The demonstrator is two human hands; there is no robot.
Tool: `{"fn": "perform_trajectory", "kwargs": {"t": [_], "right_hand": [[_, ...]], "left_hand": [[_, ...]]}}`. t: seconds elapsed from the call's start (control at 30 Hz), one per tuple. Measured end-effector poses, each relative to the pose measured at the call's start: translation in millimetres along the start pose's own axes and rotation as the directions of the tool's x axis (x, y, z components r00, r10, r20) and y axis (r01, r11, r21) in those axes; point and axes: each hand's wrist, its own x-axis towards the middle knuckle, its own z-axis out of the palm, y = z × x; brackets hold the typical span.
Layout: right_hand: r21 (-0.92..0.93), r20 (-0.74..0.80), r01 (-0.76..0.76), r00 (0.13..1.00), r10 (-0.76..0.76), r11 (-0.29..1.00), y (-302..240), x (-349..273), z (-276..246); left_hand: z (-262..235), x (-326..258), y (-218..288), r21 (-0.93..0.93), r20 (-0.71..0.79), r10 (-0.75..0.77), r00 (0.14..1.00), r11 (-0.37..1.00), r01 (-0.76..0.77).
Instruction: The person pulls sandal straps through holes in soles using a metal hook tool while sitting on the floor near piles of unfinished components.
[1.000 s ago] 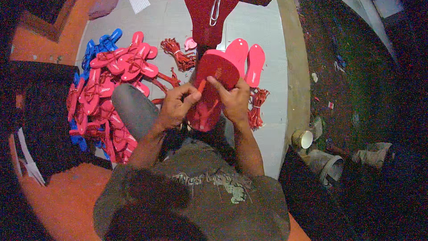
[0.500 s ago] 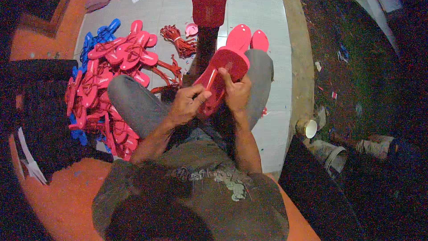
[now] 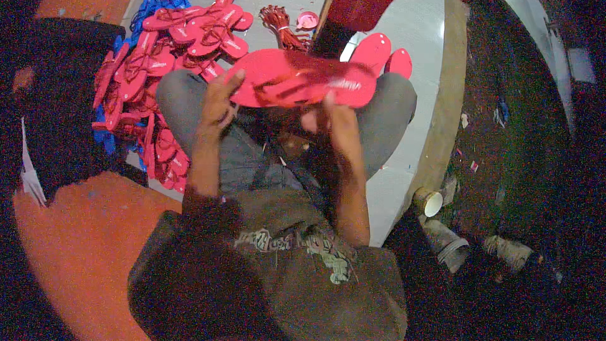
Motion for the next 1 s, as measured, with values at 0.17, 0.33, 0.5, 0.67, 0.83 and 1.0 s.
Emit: {"fn": "perform_trajectory", "kwargs": {"t": [0.17, 0.33, 0.5, 0.67, 0.83, 1.0], "right_hand": [[-0.640, -0.129, 0.413, 0.774, -0.620, 0.648, -21.4, -11.7, 15.3], [-0.579, 0.329, 0.673, 0.709, -0.624, 0.460, -10.1, 26.0, 45.6], [-0.178, 0.378, 0.412, 0.867, -0.325, 0.894, -25.7, 52.1, 43.2], [-0.683, 0.005, 0.442, 0.799, -0.601, 0.582, 173.2, 156.5, -3.1], [-0.894, -0.150, 0.069, 0.884, -0.442, 0.442, 233.4, 143.4, 45.0], [-0.536, -0.185, 0.273, 0.885, -0.427, 0.799, 80.3, 78.5, 29.2]], "left_hand": [[6.5, 15.8, 48.6, 0.666, 0.108, -0.011, 0.994, 0.743, -0.064], [35.5, 35.7, 42.4, 0.724, 0.207, 0.119, 0.971, 0.649, -0.234], [12.2, 54.1, 42.3, 0.845, 0.314, 0.175, 0.933, 0.397, -0.359], [-42.7, 70.8, 44.6, 0.937, -0.155, 0.577, 0.802, 0.342, -0.065], [-49.6, 67.8, 38.4, 0.956, -0.206, 0.565, 0.799, 0.292, 0.040], [-68.7, 78.7, 10.4, 0.958, -0.066, 0.359, 0.931, 0.285, -0.042]]}}
